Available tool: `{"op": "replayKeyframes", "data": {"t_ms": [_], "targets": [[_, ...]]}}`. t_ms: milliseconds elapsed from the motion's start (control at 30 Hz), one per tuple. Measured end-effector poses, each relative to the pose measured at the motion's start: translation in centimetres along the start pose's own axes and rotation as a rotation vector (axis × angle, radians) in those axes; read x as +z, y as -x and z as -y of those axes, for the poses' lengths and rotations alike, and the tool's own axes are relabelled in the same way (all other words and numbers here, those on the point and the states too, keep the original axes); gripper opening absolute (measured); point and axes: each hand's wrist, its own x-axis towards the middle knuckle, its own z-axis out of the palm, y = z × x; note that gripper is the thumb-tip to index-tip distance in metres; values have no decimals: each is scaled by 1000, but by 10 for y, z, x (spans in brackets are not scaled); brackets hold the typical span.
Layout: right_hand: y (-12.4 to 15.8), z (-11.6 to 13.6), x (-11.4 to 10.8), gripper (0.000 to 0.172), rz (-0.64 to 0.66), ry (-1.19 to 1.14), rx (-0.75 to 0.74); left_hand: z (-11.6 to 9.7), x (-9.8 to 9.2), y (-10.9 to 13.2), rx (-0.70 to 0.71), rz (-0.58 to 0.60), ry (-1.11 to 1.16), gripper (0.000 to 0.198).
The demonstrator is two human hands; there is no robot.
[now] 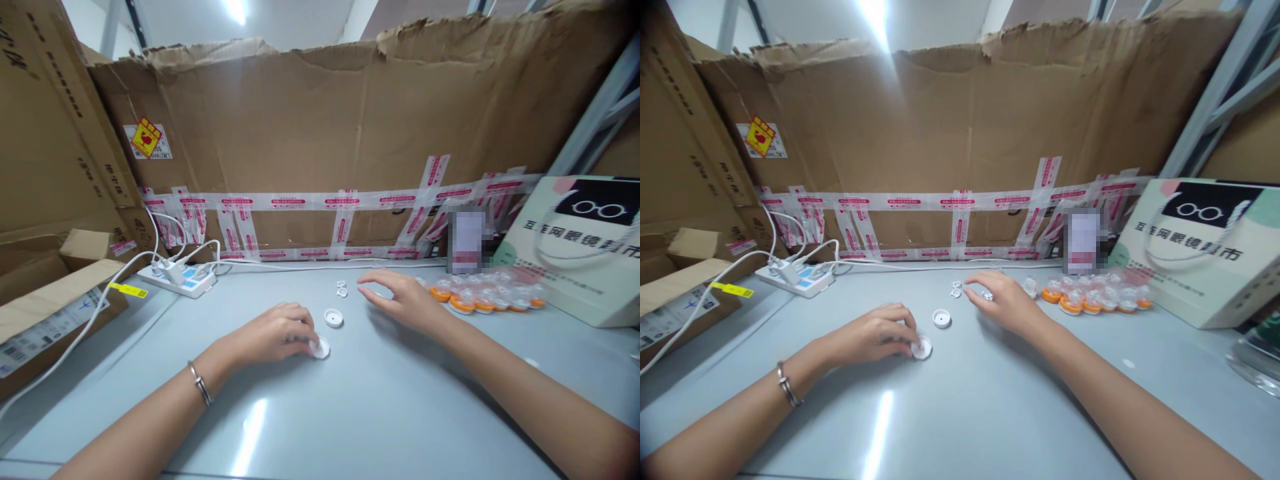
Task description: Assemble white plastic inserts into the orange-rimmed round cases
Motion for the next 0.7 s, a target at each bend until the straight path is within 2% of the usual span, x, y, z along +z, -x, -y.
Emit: {"op": "replayKeyframes", "data": {"t_ms": [133, 267, 467, 700], "targets": [[1, 6, 2, 17, 59, -48, -51, 15, -11, 6, -165, -62, 79, 16], [2, 8, 5, 17, 125, -58, -83, 26, -17, 13, -298, 15, 134, 16], [2, 5, 7, 18, 141, -46, -42, 22, -14, 12, -351, 91, 236, 10], [-2, -1, 4, 21, 64, -26, 85, 26, -3, 9, -445, 79, 263, 9]]}}
